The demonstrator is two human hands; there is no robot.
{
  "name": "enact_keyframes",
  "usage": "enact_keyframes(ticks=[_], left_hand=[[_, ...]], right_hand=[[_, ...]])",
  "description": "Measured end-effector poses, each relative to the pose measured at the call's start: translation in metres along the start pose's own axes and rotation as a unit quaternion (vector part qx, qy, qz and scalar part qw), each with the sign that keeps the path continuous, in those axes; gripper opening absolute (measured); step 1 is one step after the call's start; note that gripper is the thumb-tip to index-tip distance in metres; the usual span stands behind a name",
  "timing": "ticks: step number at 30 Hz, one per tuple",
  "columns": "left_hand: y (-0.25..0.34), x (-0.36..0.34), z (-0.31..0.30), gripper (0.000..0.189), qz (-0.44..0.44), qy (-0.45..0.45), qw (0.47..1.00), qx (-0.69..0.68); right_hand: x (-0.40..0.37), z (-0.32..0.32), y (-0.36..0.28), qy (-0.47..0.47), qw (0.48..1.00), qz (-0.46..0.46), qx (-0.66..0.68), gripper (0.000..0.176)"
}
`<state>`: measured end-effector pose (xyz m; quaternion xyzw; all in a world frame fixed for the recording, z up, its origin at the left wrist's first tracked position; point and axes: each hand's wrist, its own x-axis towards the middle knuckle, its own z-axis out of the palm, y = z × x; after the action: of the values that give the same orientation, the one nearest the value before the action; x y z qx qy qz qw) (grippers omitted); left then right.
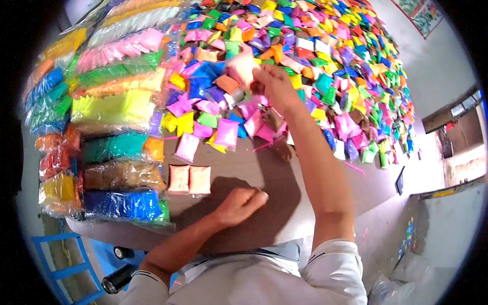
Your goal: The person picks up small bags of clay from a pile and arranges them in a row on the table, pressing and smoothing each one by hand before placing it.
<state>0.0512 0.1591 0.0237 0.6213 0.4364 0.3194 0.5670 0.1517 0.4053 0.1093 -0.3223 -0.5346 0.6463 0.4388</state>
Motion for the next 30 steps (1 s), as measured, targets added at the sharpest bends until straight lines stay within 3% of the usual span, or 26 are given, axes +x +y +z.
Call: enact_keyframes(ticks=[2,6,7,10,13,17,20,27,30], left_hand=[[-0.014,0.001,0.005,0.051,0.020,0.034,0.992,-0.123],[-0.016,0.001,0.000,0.054,-0.018,0.040,0.979,-0.198],[-0.014,0.001,0.001,0.052,-0.005,0.042,0.978,-0.202],[-0.003,-0.001,0.003,0.049,0.025,0.052,0.983,-0.174],[0.007,-0.003,0.006,0.050,0.020,0.066,0.992,-0.103],[0.005,-0.001,0.008,0.047,0.037,0.057,0.997,-0.035],[-0.001,-0.001,0.010,0.047,0.045,0.043,0.998,-0.022],[0.004,-0.002,-0.001,0.044,0.044,-0.052,0.996,0.056],[-0.001,-0.002,0.004,0.045,0.049,-0.018,0.999,-0.001]], right_hand=[[-0.036,-0.028,0.023,-0.006,1.000,0.031,-0.002,0.015],[-0.134,-0.025,0.032,0.021,0.999,0.026,0.013,0.022],[-0.152,-0.034,0.046,0.042,0.998,0.055,0.005,0.025],[-0.213,-0.027,0.050,0.035,0.998,0.033,-0.029,0.016],[-0.250,-0.032,0.051,-0.011,0.988,0.152,0.013,0.024],[-0.263,-0.017,0.051,0.021,0.987,0.132,0.087,0.034],[-0.265,-0.011,0.073,0.071,0.983,0.094,0.138,0.028],[-0.256,-0.020,0.068,0.002,0.992,0.096,0.080,0.018],[-0.252,-0.015,0.061,0.000,0.975,0.143,0.170,0.022]])
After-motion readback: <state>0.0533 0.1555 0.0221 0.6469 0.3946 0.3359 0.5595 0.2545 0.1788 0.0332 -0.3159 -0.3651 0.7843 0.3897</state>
